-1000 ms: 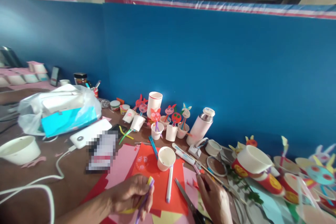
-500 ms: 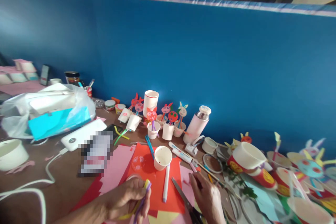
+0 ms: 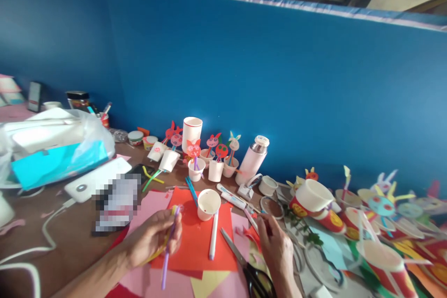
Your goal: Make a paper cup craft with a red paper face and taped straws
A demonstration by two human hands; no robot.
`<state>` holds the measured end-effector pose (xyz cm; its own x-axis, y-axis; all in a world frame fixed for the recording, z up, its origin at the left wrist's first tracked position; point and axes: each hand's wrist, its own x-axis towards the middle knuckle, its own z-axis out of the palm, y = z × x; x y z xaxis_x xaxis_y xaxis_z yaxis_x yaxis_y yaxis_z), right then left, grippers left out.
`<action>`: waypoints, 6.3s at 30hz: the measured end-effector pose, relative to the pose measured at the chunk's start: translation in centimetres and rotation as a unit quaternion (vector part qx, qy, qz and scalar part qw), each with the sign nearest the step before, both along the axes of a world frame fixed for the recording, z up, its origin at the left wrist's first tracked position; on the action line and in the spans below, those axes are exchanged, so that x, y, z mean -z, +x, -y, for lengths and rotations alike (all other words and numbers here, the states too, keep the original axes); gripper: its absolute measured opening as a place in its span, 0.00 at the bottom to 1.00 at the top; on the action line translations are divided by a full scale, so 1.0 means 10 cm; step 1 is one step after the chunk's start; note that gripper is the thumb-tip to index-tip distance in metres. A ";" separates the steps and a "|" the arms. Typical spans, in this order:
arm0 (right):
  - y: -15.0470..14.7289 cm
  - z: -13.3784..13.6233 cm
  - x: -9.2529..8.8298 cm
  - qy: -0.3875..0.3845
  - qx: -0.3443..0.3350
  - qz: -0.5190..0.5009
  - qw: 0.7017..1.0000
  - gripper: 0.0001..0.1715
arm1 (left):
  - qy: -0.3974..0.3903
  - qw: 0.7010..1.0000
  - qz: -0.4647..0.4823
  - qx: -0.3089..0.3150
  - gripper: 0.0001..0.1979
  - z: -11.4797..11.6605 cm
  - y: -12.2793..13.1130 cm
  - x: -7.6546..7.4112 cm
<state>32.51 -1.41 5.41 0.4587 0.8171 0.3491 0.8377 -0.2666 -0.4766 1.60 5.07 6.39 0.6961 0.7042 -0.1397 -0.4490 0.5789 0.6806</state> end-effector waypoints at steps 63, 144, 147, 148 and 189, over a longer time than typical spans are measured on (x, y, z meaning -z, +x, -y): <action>-0.70 -0.30 -0.57 -0.045 -0.272 0.009 0.961 0.12 | 0.049 0.998 -0.003 -0.032 0.06 -0.33 -0.23 -0.08; -1.68 -0.34 -0.10 0.011 -0.250 -0.767 0.591 0.25 | 0.097 0.976 -0.195 -0.009 0.18 -0.21 0.01 0.03; -1.65 -0.33 -0.08 0.010 -0.248 -0.746 0.618 0.19 | 0.049 0.986 -0.159 -0.034 0.21 -0.26 -0.01 0.04; -1.65 -0.32 -0.05 0.010 -0.240 -0.743 0.625 0.16 | 0.042 0.987 -0.148 -0.040 0.21 -0.27 -0.02 0.04; -1.67 -0.31 0.00 0.043 -0.269 -0.753 0.599 0.06 | 0.080 0.983 -0.163 -0.039 0.17 -0.19 0.03 0.14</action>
